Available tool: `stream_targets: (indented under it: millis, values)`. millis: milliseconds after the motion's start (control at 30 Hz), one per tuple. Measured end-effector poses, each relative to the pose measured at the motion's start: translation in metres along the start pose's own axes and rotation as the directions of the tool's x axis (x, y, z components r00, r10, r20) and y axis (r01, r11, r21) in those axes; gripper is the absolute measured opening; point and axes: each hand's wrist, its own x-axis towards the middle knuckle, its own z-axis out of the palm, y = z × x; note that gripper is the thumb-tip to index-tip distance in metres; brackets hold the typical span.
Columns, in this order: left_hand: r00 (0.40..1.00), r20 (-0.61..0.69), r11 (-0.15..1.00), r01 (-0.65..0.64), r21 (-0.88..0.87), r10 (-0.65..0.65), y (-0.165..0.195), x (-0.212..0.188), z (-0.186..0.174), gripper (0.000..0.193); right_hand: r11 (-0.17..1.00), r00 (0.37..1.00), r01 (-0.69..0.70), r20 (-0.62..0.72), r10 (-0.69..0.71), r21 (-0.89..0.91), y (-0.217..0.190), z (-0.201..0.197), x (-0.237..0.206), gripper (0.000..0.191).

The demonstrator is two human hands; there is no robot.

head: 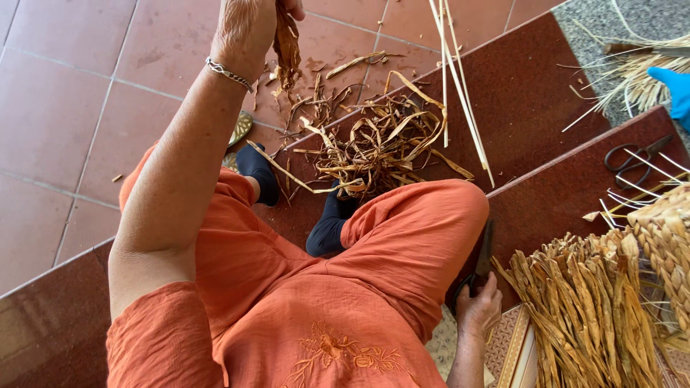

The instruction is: The person sits on the floor and processes dried plant material. They peel outer layers from the strips by hand, trim the ends with scissors, and separate the usable inner fibers from the waste.

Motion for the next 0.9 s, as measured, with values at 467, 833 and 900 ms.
stream_targets:
  millis: [467,833,900]
  values:
    - [0.99,0.13,0.963,-0.009,-0.268,0.046,0.069,-0.04,0.118,0.021,0.734,0.928,0.344,-0.091,-0.362,0.585,-0.119,-0.14,0.086,0.033]
    - [0.787,0.539,0.887,-0.439,0.145,0.301,0.142,-0.154,0.198,0.029,0.275,0.904,0.314,-0.198,-0.379,0.909,-0.262,-0.159,0.068,0.047]
    - [0.768,0.594,0.872,-0.439,0.216,0.24,0.157,-0.161,0.206,0.033,0.227,0.901,0.384,-0.309,-0.306,0.895,-0.243,-0.164,0.056,0.038]
